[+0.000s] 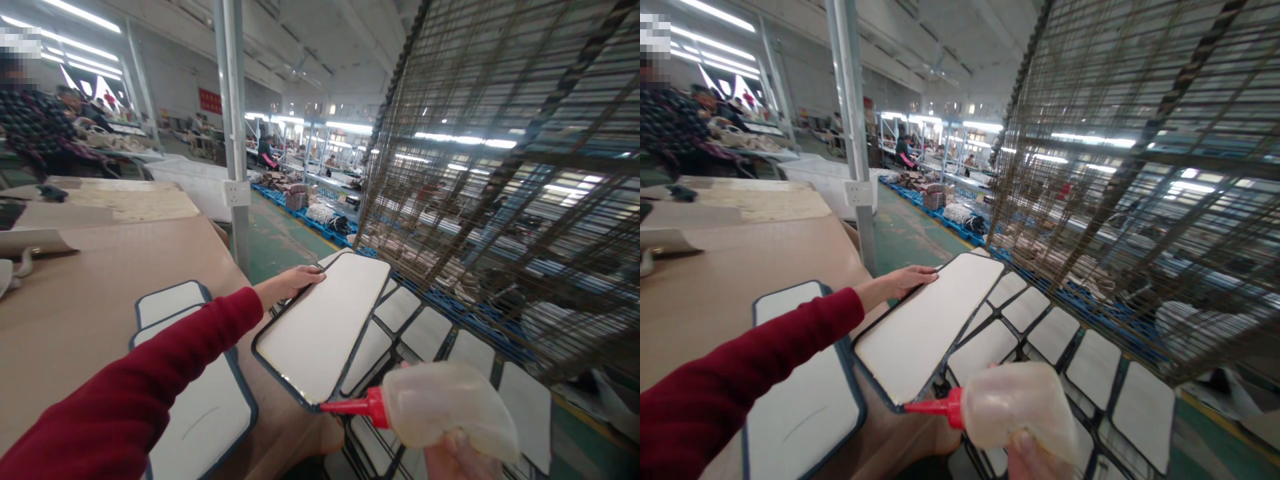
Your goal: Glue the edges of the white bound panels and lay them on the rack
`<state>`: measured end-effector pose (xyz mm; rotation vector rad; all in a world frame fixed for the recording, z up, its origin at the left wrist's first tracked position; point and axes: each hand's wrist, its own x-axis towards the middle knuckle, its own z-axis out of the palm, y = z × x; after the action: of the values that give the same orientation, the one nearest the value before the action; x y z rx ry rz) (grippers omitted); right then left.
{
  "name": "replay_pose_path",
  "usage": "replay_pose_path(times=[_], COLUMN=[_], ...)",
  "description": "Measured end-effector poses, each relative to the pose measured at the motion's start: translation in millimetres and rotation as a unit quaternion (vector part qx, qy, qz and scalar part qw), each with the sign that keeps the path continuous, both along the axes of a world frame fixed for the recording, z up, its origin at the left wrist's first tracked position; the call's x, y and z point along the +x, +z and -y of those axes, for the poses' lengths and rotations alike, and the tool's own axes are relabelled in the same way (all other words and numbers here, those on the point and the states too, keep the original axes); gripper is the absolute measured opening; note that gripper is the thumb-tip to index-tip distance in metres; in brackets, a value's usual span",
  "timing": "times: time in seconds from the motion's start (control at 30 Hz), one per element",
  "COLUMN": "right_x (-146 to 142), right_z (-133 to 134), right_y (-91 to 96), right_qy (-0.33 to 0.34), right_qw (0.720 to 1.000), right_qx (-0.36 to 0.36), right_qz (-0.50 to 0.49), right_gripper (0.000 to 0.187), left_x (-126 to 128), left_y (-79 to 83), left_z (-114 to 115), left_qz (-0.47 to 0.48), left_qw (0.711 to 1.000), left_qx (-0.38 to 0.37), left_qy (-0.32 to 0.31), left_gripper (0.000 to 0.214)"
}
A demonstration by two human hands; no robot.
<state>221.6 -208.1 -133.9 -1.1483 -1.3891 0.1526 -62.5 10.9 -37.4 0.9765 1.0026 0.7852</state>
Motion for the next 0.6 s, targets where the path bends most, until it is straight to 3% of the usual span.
replay_pose_path(times=[0.07,0.13,0.17,0.2,0.27,0.33,0.43,0.6], right_x=[-17.0,-34.0,-40.6,-45.1,-47.2,-42.1,-30.3,-16.6], right_z=[-3.7,-15.3,-24.2,-34.5,-56.7,-76.3,-93.5,-97.8], right_y=[19.7,46.9,60.6,72.7,87.9,89.4,77.0,65.3], right_qy=[0.047,0.070,0.038,0.024,0.018,0.013,-0.011,-0.030], right_qw=[0.991,0.943,0.917,0.902,0.901,0.913,0.921,0.917], right_qx=[-0.033,-0.046,-0.019,0.014,0.060,0.086,0.101,0.098], right_qz=[-0.122,-0.321,-0.398,-0.430,-0.429,-0.398,-0.376,-0.385], right_gripper=[0.039,0.046,0.049,0.051,0.049,0.047,0.057,0.066], left_x=[-2.2,-3.1,-2.7,-1.8,1.5,5.0,8.0,10.6], left_y=[-1.7,-4.7,-6.6,-8.6,-12.4,-15.1,-14.9,-4.2], left_z=[-1.1,0.5,2.6,5.5,13.3,21.9,31.9,38.8], left_qz=[-0.001,-0.003,-0.005,-0.008,-0.015,-0.013,0.007,0.046], left_qw=[1.000,0.999,0.998,0.997,0.995,0.992,0.990,0.995], left_qx=[0.017,0.042,0.056,0.069,0.096,0.124,0.137,0.080], left_qy=[0.010,0.014,0.015,0.014,0.005,-0.012,-0.034,-0.031], left_gripper=[0.031,0.036,0.038,0.041,0.045,0.049,0.055,0.050])
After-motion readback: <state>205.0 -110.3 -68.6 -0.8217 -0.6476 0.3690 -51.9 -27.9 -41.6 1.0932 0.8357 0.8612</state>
